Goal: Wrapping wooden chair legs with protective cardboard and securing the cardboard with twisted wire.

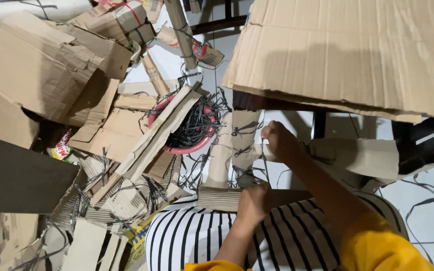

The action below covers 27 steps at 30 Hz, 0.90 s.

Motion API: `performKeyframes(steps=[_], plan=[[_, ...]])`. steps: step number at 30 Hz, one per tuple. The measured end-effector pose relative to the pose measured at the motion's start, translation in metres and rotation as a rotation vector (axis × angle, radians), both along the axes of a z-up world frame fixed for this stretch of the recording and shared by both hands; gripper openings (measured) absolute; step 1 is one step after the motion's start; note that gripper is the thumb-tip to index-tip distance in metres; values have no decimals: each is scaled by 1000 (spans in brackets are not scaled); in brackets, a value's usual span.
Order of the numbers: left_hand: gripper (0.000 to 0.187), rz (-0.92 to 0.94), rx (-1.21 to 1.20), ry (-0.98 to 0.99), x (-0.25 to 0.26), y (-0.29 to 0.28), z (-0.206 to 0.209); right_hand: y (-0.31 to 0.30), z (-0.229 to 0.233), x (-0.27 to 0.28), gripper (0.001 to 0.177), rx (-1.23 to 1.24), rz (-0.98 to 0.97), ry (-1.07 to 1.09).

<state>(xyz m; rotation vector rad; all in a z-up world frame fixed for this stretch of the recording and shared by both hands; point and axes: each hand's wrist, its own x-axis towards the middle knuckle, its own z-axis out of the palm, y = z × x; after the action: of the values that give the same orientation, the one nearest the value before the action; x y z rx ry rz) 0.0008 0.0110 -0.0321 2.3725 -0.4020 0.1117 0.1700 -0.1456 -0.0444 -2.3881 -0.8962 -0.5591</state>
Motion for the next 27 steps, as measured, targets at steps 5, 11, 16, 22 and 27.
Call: performKeyframes(steps=[5,11,16,22,27], plan=[[12,15,-124,-194,-2,-1,29,-5,1,-3,11,-87,-235,199],[29,-7,-257,-382,23,6,71,-11,-9,0,37,-248,-341,374],[20,-21,-416,-311,39,3,50,-17,-33,12,41,-510,-283,244],[21,129,-443,-227,50,-3,21,-5,14,-7,36,-79,-414,688],[22,359,-399,-201,64,-10,17,-3,33,-20,32,-20,-377,596]])
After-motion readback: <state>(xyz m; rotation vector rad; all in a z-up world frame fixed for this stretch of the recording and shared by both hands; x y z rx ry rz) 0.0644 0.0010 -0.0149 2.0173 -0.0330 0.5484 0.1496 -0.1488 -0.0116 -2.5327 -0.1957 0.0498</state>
